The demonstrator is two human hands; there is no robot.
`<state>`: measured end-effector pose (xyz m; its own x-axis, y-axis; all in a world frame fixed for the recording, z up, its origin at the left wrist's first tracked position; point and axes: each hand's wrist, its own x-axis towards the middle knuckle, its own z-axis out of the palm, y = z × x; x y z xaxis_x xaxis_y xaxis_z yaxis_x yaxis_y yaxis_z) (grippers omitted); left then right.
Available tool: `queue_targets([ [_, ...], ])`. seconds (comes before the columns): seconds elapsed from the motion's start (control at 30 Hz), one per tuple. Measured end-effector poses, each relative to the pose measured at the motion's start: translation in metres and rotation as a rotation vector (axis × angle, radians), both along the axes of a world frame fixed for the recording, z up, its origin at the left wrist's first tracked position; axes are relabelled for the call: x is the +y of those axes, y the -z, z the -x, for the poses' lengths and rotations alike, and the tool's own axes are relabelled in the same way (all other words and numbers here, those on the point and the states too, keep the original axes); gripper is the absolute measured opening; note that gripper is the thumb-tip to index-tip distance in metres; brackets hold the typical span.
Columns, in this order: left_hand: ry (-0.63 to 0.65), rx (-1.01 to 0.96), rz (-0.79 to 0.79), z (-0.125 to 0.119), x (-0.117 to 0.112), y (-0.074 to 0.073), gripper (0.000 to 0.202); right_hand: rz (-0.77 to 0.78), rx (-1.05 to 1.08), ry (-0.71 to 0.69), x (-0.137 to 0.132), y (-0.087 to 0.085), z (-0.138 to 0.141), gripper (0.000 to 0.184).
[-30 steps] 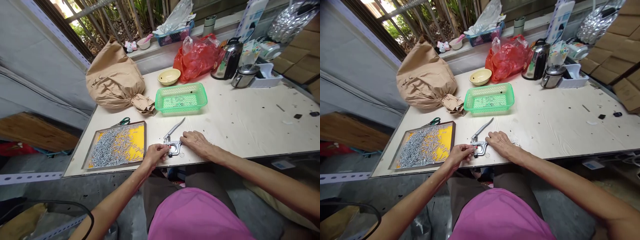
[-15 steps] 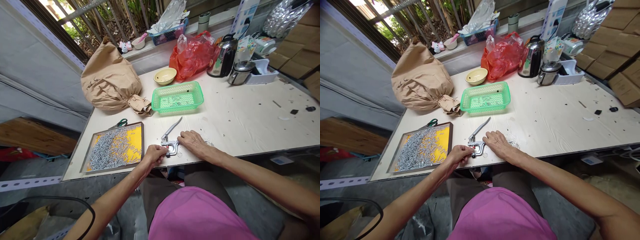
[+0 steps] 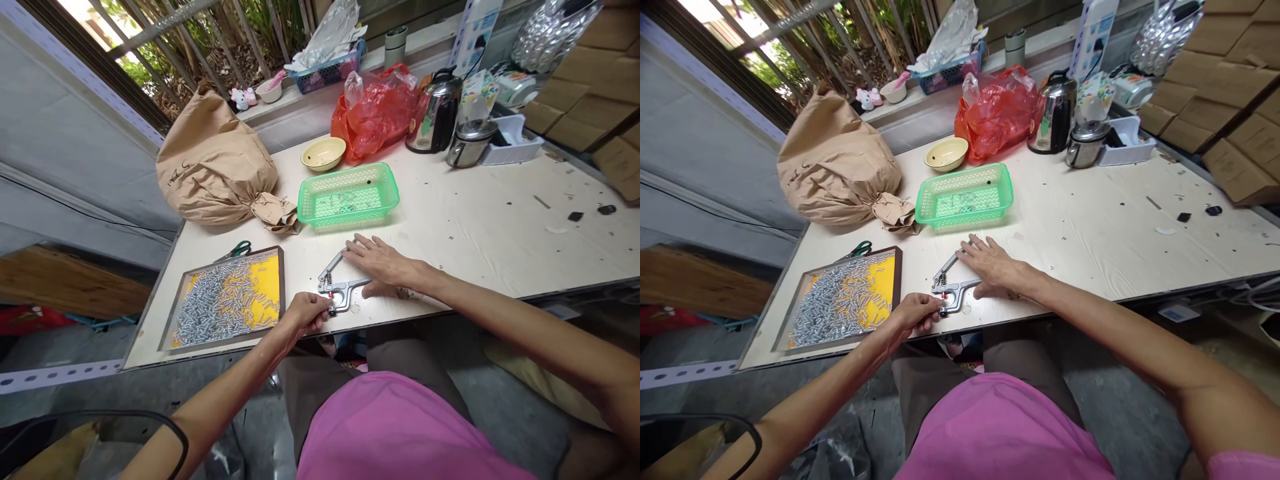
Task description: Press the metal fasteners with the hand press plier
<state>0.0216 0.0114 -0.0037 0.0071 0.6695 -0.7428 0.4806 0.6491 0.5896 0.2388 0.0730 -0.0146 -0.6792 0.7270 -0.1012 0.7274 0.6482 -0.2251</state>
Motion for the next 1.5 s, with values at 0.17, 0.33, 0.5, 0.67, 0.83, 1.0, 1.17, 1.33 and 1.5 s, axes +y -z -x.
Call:
queue_targets([
  [0.17,0.001,-0.010,0.004,-0.001,0.000,0.000,0.029,0.006,0.004,-0.086,0.021,0.011,-0.002,0.104],
  [0.33,-0.007,-0.009,0.013,-0.001,-0.001,0.000,0.028,0.009,0.005,-0.089,0.026,0.013,-0.005,0.105],
  [0.5,-0.031,-0.010,0.021,-0.003,-0.001,-0.002,0.027,-0.036,0.000,-0.079,0.024,0.008,-0.002,0.089],
  [0.67,0.035,0.061,-0.011,-0.002,-0.005,-0.006,0.032,-0.031,-0.031,-0.048,0.017,0.004,0.001,0.063],
  [0.83,0.321,0.520,-0.639,-0.005,-0.016,-0.010,0.029,-0.042,-0.014,-0.028,0.007,0.002,0.001,0.050],
  [1.0,0.720,0.639,-0.974,-0.028,-0.003,0.000,0.048,-0.005,-0.039,0.026,-0.003,-0.007,0.003,0.053],
  [1.17,0.885,0.682,-0.875,-0.044,0.018,0.005,0.056,0.065,-0.057,0.056,-0.012,-0.021,0.001,0.059],
  [1.33,0.930,0.684,-0.845,-0.048,0.035,0.000,0.055,0.110,-0.123,0.094,-0.014,-0.031,0.004,0.043],
  [1.5,0.881,0.617,-0.786,-0.050,0.048,0.001,0.038,0.134,-0.133,0.081,-0.009,-0.029,0.007,0.028],
])
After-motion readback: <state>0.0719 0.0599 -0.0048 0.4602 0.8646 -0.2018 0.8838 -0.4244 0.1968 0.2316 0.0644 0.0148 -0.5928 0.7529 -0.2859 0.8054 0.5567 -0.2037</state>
